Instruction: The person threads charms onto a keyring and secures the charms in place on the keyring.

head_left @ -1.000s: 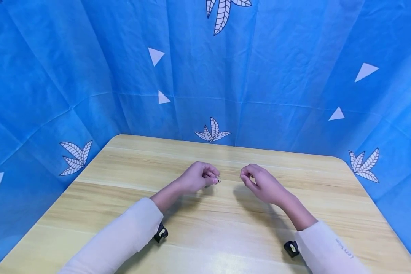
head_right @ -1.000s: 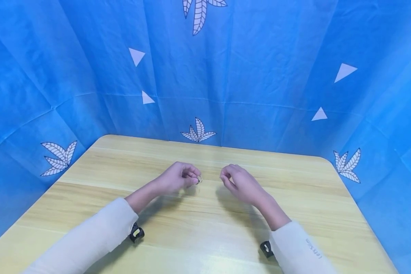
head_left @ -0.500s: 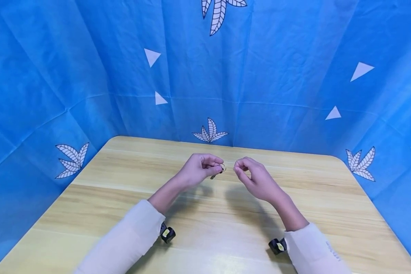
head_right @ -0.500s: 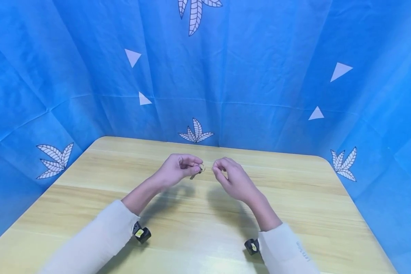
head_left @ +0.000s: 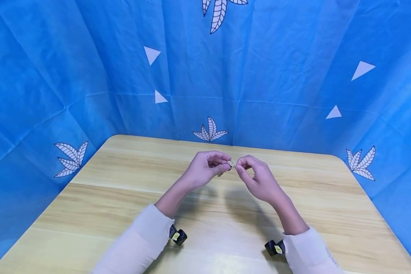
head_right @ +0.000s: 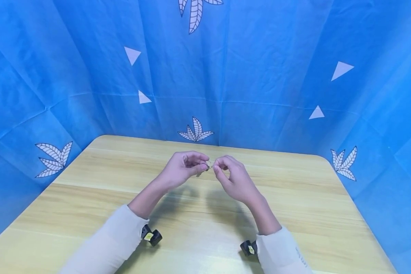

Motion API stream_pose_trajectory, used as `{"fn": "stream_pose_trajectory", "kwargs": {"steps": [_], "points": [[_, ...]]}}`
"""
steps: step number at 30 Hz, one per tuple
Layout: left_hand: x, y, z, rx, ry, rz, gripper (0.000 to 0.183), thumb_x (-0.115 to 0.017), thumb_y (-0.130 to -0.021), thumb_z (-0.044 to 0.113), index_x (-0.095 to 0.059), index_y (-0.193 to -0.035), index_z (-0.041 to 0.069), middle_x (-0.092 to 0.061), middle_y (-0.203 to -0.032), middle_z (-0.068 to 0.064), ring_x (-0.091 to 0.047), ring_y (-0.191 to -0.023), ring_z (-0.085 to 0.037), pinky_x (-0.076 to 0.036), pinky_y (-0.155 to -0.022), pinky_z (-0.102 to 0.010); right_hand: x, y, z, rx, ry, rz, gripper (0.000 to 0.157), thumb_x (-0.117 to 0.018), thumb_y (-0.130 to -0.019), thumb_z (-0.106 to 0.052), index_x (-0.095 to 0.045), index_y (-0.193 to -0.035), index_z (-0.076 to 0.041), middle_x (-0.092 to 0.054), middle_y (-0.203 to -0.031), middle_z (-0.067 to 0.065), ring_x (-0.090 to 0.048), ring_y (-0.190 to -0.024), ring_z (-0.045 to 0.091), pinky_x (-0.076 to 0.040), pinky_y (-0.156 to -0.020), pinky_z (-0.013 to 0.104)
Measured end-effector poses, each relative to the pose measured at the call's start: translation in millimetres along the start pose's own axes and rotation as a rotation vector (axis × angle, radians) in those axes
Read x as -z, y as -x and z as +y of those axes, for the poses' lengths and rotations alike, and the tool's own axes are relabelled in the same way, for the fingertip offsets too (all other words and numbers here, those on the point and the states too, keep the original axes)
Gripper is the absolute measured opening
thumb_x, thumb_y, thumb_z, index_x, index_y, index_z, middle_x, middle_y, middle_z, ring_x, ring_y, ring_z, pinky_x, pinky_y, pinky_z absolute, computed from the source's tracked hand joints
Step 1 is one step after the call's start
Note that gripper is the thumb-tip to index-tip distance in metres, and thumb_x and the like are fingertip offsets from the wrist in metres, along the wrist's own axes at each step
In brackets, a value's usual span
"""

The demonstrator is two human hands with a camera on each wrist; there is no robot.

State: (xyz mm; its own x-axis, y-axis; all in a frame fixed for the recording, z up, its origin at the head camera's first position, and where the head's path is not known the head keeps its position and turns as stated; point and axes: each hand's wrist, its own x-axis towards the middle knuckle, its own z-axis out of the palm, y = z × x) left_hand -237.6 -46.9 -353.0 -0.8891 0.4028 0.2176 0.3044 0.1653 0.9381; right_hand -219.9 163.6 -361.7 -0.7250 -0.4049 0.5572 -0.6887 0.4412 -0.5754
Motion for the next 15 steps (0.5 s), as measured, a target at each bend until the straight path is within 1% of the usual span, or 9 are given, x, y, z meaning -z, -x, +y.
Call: {"fn": "stream_pose_trajectory", "kwargs": {"steps": [5,9,12,15], "points": [[-2.3,3.4,2.2,-0.015,0.011,0.027,0.022,-0.07,-0.086,0.026,-0.068,-0.106,0.017,-0.068,-0.092,-0.002,-0.063,-0.08,-0.021,-0.052,-0.075,-0.053,-1.6,0.0,-0.9,0.008,0.0,0.002,0.005,-0.054,-0.097,-0.015,-0.059,-0.095,-0.015,-0.057,-0.086,-0.007,-0.055,-0.082,0.01,-0.048,-0.073,0.028],[-3.7,6.2,3.7,-0.009,0.014,0.041,0.022,-0.07,-0.086,0.026,-0.068,-0.106,0.018,-0.068,-0.092,-0.001,-0.063,-0.081,-0.021,-0.052,-0.076,-0.052,-0.5,-0.5,-3.5,0.013,-0.002,0.015,0.006,-0.056,-0.096,-0.015,-0.06,-0.094,-0.011,-0.058,-0.086,-0.007,-0.055,-0.083,0.01,-0.048,-0.073,0.029],[-4.5,7.8,4.8,-0.003,0.019,0.043,0.022,-0.07,-0.086,0.026,-0.068,-0.106,0.018,-0.068,-0.092,-0.001,-0.064,-0.082,-0.021,-0.053,-0.076,-0.05,0.7,-0.4,-4.9,0.012,-0.004,0.016,0.008,-0.056,-0.096,-0.015,-0.061,-0.094,-0.009,-0.058,-0.086,-0.006,-0.055,-0.083,0.01,-0.048,-0.073,0.03],[-5.2,8.5,6.0,-0.006,0.02,0.04,0.023,-0.07,-0.086,0.027,-0.069,-0.106,0.018,-0.068,-0.092,-0.001,-0.064,-0.082,-0.022,-0.054,-0.074,-0.044,2.0,0.2,-5.1,0.009,-0.001,0.017,0.008,-0.056,-0.096,-0.015,-0.061,-0.094,-0.009,-0.058,-0.086,-0.006,-0.056,-0.083,0.01,-0.048,-0.073,0.029]]}}
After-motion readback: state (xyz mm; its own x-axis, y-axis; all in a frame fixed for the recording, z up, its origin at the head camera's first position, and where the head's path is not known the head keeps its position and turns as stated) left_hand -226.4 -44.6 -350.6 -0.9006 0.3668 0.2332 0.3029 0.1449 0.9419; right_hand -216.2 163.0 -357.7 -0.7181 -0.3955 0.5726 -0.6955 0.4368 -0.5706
